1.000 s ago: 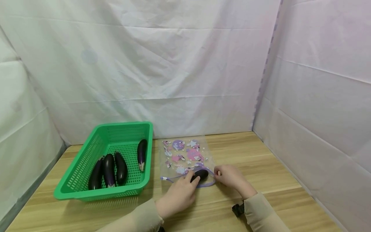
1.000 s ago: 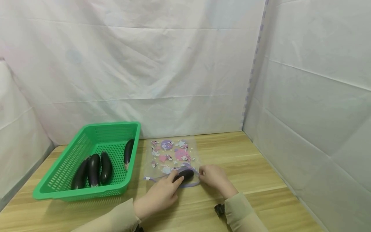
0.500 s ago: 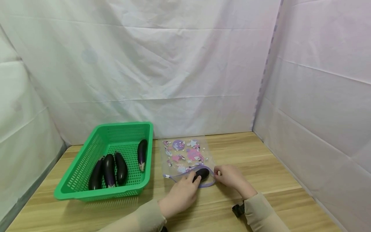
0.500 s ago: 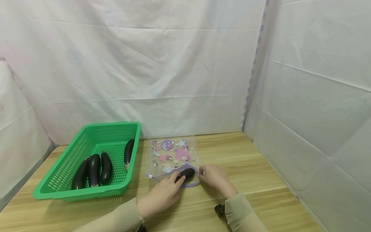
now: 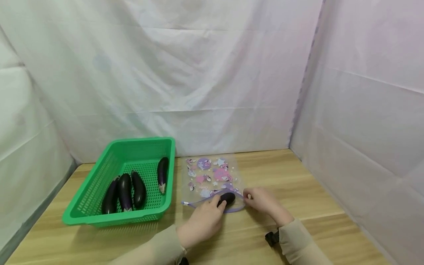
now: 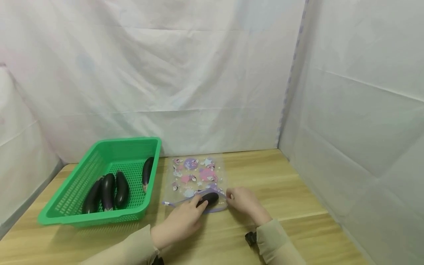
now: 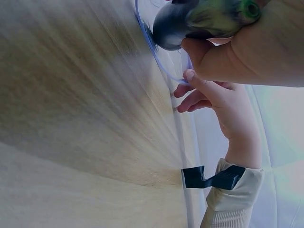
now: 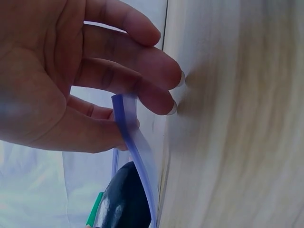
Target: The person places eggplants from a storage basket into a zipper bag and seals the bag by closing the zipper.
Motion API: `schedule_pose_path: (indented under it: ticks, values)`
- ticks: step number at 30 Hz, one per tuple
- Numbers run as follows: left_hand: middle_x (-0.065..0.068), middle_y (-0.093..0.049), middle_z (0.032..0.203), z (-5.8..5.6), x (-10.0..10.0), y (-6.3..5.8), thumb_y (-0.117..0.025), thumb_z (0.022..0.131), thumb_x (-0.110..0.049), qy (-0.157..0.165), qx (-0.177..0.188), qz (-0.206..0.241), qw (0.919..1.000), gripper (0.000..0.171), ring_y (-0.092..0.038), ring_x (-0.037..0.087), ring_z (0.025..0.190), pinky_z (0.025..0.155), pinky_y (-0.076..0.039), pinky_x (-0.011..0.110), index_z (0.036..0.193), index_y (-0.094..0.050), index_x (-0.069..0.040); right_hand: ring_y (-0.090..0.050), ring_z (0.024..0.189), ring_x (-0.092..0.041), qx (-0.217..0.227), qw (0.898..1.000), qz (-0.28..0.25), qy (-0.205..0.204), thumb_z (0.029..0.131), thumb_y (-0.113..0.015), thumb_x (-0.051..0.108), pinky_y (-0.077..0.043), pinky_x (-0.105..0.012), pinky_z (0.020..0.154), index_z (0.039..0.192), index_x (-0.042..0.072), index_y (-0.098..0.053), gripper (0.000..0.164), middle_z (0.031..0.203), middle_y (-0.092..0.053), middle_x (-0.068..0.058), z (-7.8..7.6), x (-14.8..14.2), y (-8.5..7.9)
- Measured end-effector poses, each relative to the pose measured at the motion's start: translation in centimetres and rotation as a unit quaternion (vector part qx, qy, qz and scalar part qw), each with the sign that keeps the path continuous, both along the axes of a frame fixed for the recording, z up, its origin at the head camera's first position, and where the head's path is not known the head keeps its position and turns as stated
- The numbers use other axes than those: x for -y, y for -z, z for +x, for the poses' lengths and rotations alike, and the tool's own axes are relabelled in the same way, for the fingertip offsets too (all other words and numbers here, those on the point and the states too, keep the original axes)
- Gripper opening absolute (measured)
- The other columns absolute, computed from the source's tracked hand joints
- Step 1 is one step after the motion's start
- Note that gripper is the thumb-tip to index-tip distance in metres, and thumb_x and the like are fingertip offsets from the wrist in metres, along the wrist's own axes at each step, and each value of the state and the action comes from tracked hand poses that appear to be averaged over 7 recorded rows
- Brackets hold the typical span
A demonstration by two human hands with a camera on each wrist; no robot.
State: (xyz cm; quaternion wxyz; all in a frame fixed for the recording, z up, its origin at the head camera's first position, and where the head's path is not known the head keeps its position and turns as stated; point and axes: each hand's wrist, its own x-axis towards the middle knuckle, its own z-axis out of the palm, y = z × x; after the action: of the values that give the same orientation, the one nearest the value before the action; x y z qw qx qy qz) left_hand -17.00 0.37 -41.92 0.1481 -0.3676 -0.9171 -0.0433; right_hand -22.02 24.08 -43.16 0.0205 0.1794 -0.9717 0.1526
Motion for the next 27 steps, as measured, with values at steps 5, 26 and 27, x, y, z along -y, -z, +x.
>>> schedule_pose_path:
  ticks: [5, 26, 27]
  values:
    - [0.013, -0.057, 0.109, -0.1, -0.3, 0.1, -0.075, 0.077, -0.018, 0.001, -0.015, 0.004, 0.9999, 0.047, -0.060, 0.021, 0.069, 0.049, -0.049, 0.028, 0.121, -0.067, -0.002, -0.043, 0.051, -0.006, -0.021, 0.999, 0.026, -0.035, 0.088, -0.068, 0.016, -0.038, -0.027, 0.050, 0.081, 0.020, -0.064, 0.009, 0.057, -0.047, 0.014, 0.0, -0.2, 0.1]
    - [0.018, -0.054, 0.117, -1.3, -1.6, 0.7, -0.070, 0.083, -0.017, -0.022, -0.014, -0.021, 0.9994, 0.047, -0.058, 0.021, 0.066, 0.045, -0.049, 0.026, 0.127, -0.063, -0.001, -0.044, 0.051, -0.005, -0.026, 0.999, 0.006, -0.037, 0.089, -0.068, 0.014, -0.038, -0.026, 0.049, 0.084, 0.020, -0.062, 0.010, 0.060, -0.048, 0.012, -0.4, -0.2, 0.3]
    - [0.019, -0.055, 0.116, -1.2, -1.5, 0.6, -0.070, 0.083, -0.017, -0.021, -0.013, -0.023, 0.9994, 0.046, -0.057, 0.020, 0.064, 0.045, -0.048, 0.025, 0.126, -0.064, -0.001, -0.044, 0.051, -0.005, -0.025, 0.999, 0.004, -0.036, 0.089, -0.068, 0.014, -0.038, -0.026, 0.049, 0.084, 0.020, -0.062, 0.010, 0.060, -0.048, 0.012, -0.4, -0.2, 0.3]
